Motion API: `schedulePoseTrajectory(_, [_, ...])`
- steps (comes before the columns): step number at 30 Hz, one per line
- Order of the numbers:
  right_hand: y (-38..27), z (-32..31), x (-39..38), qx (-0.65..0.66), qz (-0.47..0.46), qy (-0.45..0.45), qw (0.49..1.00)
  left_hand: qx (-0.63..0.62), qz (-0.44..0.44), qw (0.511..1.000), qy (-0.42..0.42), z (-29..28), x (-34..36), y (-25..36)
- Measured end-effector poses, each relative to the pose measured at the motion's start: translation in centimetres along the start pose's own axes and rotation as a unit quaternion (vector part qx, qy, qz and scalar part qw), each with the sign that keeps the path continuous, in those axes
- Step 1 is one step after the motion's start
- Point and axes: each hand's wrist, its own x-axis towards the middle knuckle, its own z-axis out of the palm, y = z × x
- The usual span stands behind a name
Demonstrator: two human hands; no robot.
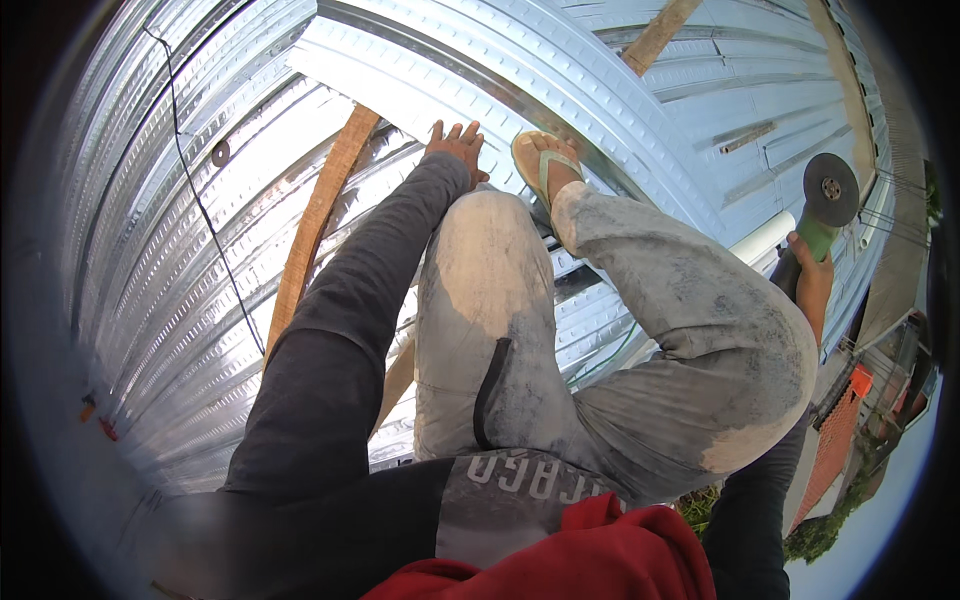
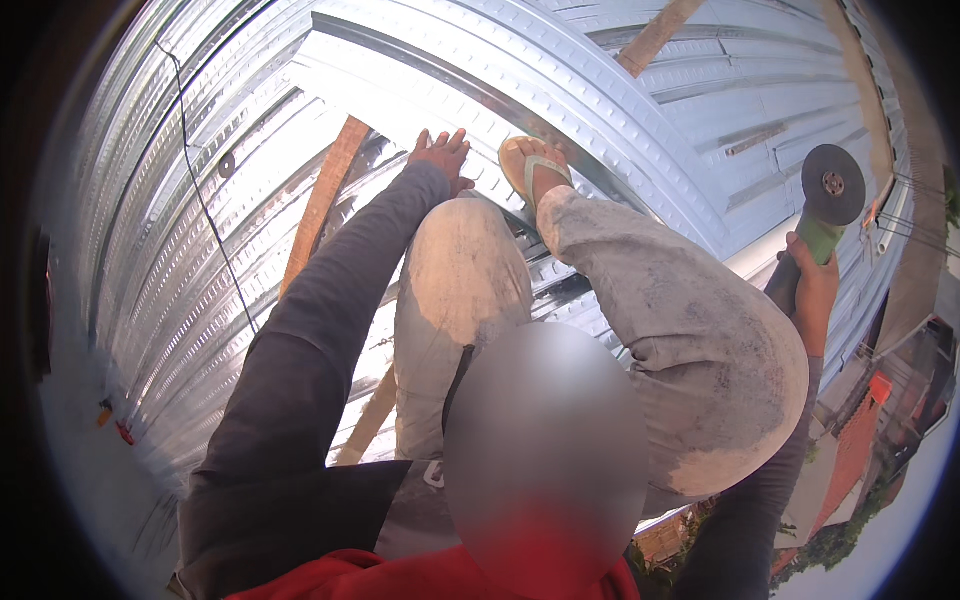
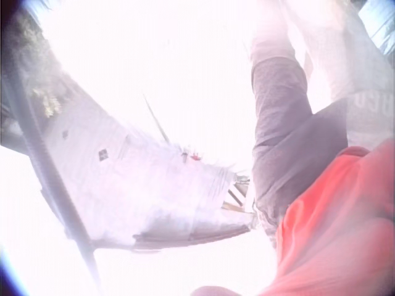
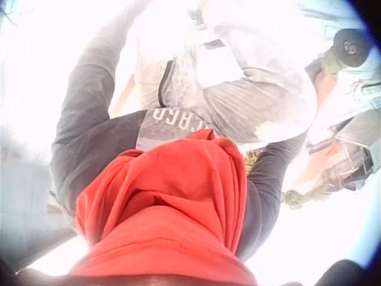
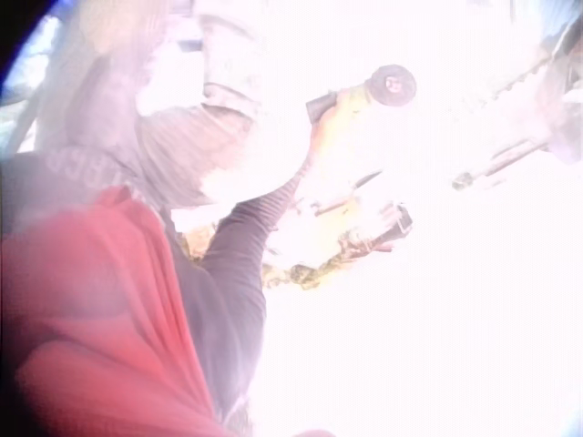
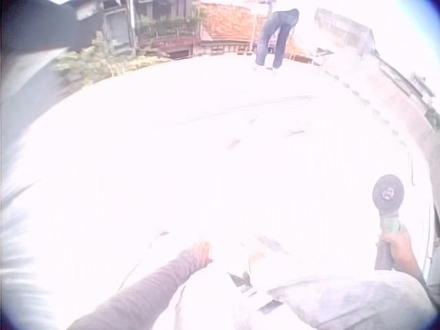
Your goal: The person places a corrugated metal roofing sheet onto the roof frame, aligns it with existing sheets, and then uses a power grinder to cut a section of a metal sheet.
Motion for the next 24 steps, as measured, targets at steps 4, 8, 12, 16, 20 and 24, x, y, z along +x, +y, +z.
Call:
schedulePoseTrajectory(4, [-1.2,3.9,4.8,0.174,0.04,-0.11,0.978,0.082,0.11,0.99,-0.043,-2.5,0.4,-1.3])
schedulePoseTrajectory(8, [-5.4,9.2,9.0,0.247,-0.014,-0.191,0.95,0.069,0.106,0.99,-0.064,-2.5,2.0,-1.5])
schedulePoseTrajectory(12, [-9.8,14.1,12.2,0.244,0.004,-0.293,0.924,-0.054,-0.004,0.995,-0.082,-3.6,1.3,1.9])
schedulePoseTrajectory(16, [-11.4,20.5,14.5,0.264,0.052,-0.322,0.908,-0.486,-0.022,0.866,-0.114,-9.1,2.0,4.4])
schedulePoseTrajectory(20, [-12.9,28.9,16.5,0.339,0.03,-0.284,0.896,-0.841,0.101,0.53,0.046,-13.2,2.9,8.5])
schedulePoseTrajectory(24, [-14.2,35.6,17.5,0.383,0.068,-0.214,0.896,-0.72,-0.043,0.684,0.106,-17.8,5.6,8.3])
